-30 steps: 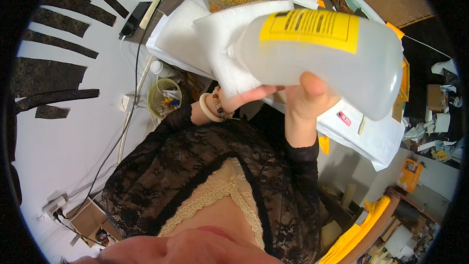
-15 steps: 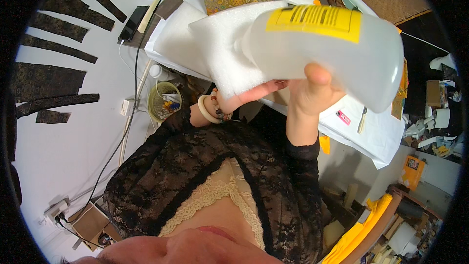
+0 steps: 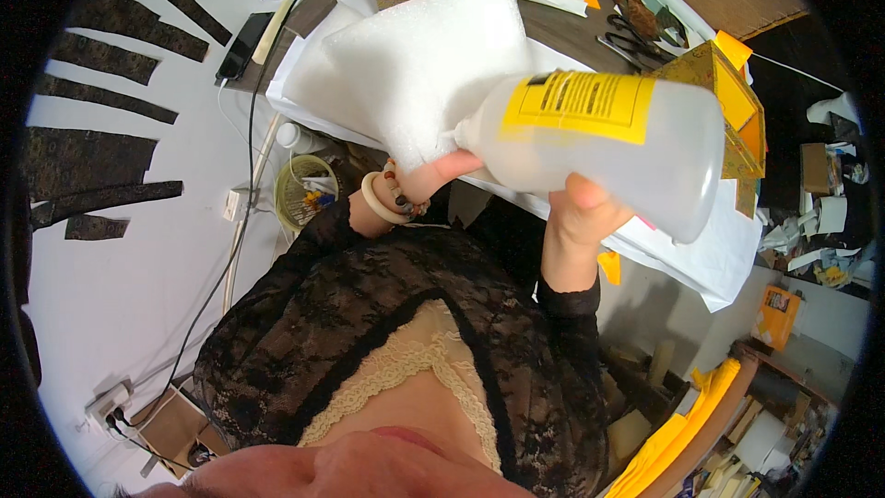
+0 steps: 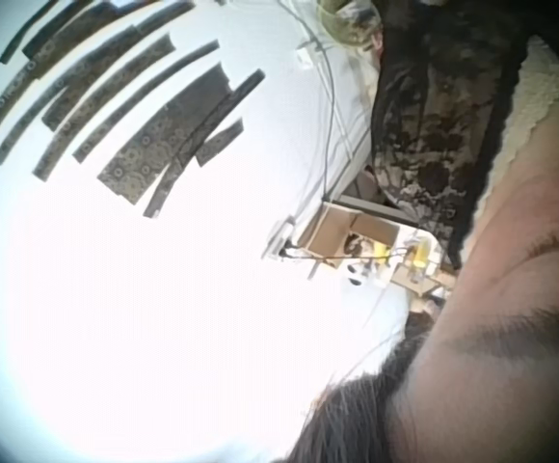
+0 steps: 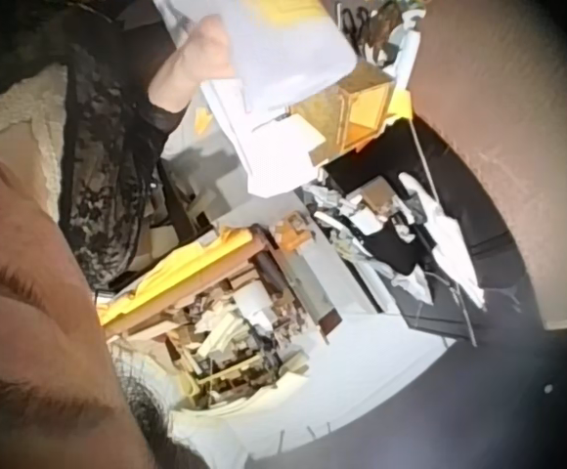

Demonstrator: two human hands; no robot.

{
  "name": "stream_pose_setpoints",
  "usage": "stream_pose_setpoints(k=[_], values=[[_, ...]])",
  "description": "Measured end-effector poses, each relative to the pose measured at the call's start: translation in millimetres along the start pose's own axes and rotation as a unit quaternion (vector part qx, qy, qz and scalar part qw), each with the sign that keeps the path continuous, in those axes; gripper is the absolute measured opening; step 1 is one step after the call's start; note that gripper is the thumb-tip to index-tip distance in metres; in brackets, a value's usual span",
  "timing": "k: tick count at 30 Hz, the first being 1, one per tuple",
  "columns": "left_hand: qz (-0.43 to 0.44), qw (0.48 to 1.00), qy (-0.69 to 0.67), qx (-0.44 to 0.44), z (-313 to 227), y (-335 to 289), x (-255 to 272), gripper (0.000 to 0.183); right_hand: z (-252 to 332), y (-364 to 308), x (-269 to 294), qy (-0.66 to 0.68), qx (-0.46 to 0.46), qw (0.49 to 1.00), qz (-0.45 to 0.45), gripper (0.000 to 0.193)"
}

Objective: The person applies liquid from a bottle onto white foam pieces, spreads it with a brush, and presses the foam onto cardboard pieces to form box sides. The person repeats this process for multiple foam and cardboard pieces on a cluttered workbench.

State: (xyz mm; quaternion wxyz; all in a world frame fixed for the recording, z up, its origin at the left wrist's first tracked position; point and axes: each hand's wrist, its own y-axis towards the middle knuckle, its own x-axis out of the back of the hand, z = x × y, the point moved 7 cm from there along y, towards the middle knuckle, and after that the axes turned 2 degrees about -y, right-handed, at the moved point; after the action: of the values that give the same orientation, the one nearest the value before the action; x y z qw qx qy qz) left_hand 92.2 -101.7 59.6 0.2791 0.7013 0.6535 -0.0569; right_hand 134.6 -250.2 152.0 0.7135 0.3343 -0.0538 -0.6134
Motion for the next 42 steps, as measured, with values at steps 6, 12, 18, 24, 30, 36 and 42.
stream_pose_setpoints(k=[6,12,18,24,30,36,42], values=[[-0.054,0.783,-0.594,0.178,42,22,-21,0.052,1,29,-19,0.083,0.033,0.996,-0.001,0.080],[-0.034,0.794,-0.574,0.195,49,20,-30,0.054,12,57,-41,0.101,0.119,0.988,-0.004,0.076],[-0.011,0.763,-0.624,0.167,37,20,-28,0.054,7,43,-34,0.084,0.074,0.994,-0.005,0.081],[-0.175,0.874,-0.420,0.168,-17,-5,-21,0.056,-2,0,9,-0.053,0.024,0.998,0.014,0.101],[-0.059,0.743,-0.639,0.188,38,19,-28,0.056,1,29,-3,0.059,0.034,0.998,-0.006,0.086],[-0.072,0.705,-0.675,0.204,47,11,-39,0.057,15,62,-30,0.097,0.151,0.984,-0.007,0.078],[-0.088,0.692,-0.686,0.208,49,20,-23,0.059,4,30,-12,0.029,0.063,0.998,0.003,0.086]])
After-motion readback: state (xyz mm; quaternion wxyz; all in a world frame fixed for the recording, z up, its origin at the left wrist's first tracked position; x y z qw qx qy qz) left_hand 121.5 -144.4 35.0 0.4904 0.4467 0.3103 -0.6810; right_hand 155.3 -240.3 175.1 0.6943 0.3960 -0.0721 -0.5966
